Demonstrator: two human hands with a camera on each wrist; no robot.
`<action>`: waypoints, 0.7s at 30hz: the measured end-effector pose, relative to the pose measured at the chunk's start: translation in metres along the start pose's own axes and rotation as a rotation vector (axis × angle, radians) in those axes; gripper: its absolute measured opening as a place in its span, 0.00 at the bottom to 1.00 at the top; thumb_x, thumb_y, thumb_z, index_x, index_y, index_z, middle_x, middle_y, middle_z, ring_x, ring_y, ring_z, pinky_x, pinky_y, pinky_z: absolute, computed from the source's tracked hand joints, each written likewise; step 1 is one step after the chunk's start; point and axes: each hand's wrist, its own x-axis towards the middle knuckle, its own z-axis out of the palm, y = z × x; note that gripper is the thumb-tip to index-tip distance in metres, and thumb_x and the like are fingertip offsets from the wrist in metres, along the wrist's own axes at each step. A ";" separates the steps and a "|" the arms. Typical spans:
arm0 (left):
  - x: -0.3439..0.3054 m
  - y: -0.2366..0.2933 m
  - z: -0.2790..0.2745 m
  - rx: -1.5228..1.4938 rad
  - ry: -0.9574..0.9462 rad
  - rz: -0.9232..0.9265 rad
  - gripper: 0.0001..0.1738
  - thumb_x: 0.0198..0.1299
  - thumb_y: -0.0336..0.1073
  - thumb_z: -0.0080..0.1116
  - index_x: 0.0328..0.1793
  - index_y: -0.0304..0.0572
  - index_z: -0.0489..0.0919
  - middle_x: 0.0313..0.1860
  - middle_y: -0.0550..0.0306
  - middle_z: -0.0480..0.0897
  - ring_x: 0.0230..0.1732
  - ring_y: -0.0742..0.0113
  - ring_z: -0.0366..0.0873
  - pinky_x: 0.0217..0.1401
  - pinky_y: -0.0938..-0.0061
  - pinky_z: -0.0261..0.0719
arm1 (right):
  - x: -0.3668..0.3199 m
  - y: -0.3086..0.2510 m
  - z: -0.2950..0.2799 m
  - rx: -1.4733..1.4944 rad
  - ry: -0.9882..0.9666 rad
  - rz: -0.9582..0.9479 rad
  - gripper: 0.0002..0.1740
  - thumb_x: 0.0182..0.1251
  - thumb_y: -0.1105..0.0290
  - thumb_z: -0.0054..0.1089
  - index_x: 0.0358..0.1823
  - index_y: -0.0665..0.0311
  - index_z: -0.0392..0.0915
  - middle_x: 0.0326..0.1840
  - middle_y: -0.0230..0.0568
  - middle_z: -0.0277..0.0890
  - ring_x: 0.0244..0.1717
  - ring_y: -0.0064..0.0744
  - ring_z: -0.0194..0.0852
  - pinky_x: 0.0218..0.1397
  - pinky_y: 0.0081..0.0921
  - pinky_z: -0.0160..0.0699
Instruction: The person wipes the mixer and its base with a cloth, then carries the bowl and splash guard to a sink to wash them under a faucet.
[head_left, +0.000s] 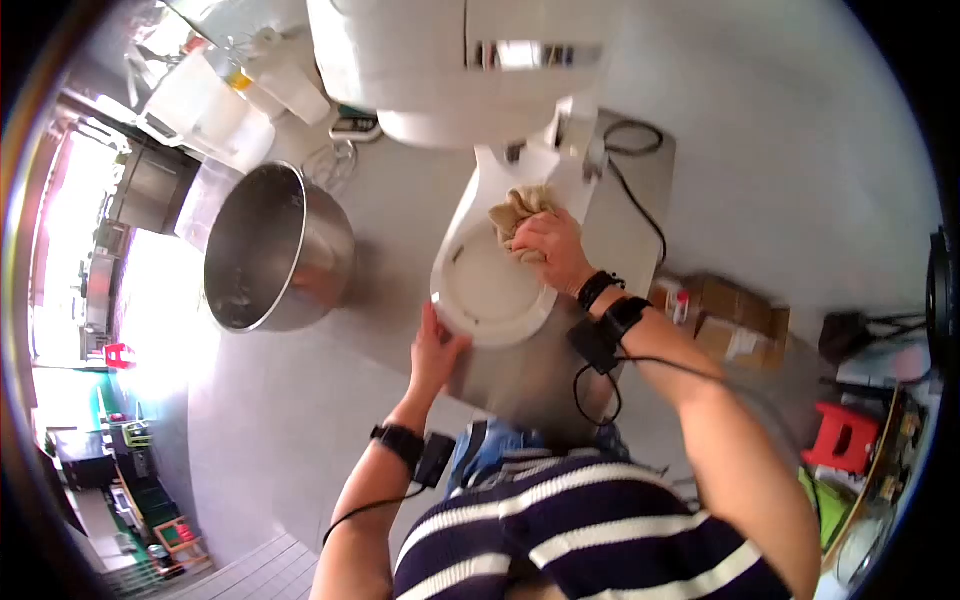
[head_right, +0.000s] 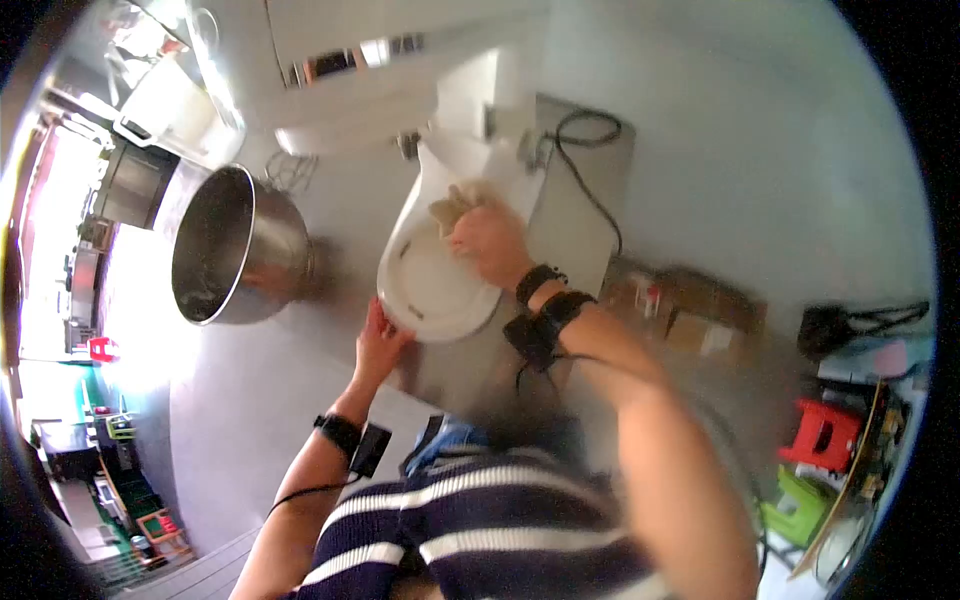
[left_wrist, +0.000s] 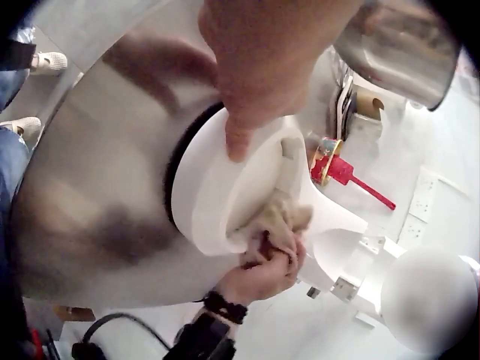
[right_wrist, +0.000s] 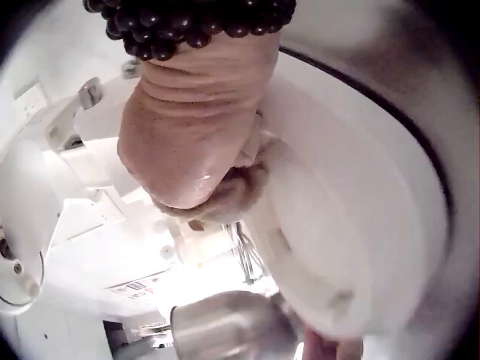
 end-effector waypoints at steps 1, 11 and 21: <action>-0.010 -0.005 0.001 -0.008 0.015 0.020 0.42 0.42 0.30 0.66 0.65 0.40 0.58 0.48 0.47 0.78 0.49 0.62 0.76 0.49 0.71 0.74 | -0.022 -0.019 0.007 0.087 -0.012 0.007 0.08 0.42 0.72 0.54 0.28 0.55 0.76 0.32 0.30 0.75 0.43 0.33 0.71 0.51 0.33 0.63; 0.000 -0.021 0.012 -0.037 0.128 0.055 0.49 0.39 0.34 0.69 0.68 0.37 0.53 0.50 0.46 0.77 0.51 0.53 0.75 0.53 0.66 0.72 | 0.067 -0.009 0.031 0.057 0.009 -0.046 0.19 0.47 0.79 0.50 0.43 0.56 0.77 0.44 0.40 0.74 0.53 0.40 0.66 0.57 0.37 0.58; 0.012 -0.078 0.028 0.102 0.279 0.120 0.60 0.36 0.37 0.71 0.72 0.38 0.42 0.55 0.40 0.74 0.52 0.49 0.75 0.55 0.66 0.71 | -0.029 -0.082 0.034 0.235 -0.691 -0.221 0.08 0.45 0.71 0.53 0.29 0.52 0.76 0.39 0.26 0.73 0.51 0.27 0.66 0.55 0.40 0.52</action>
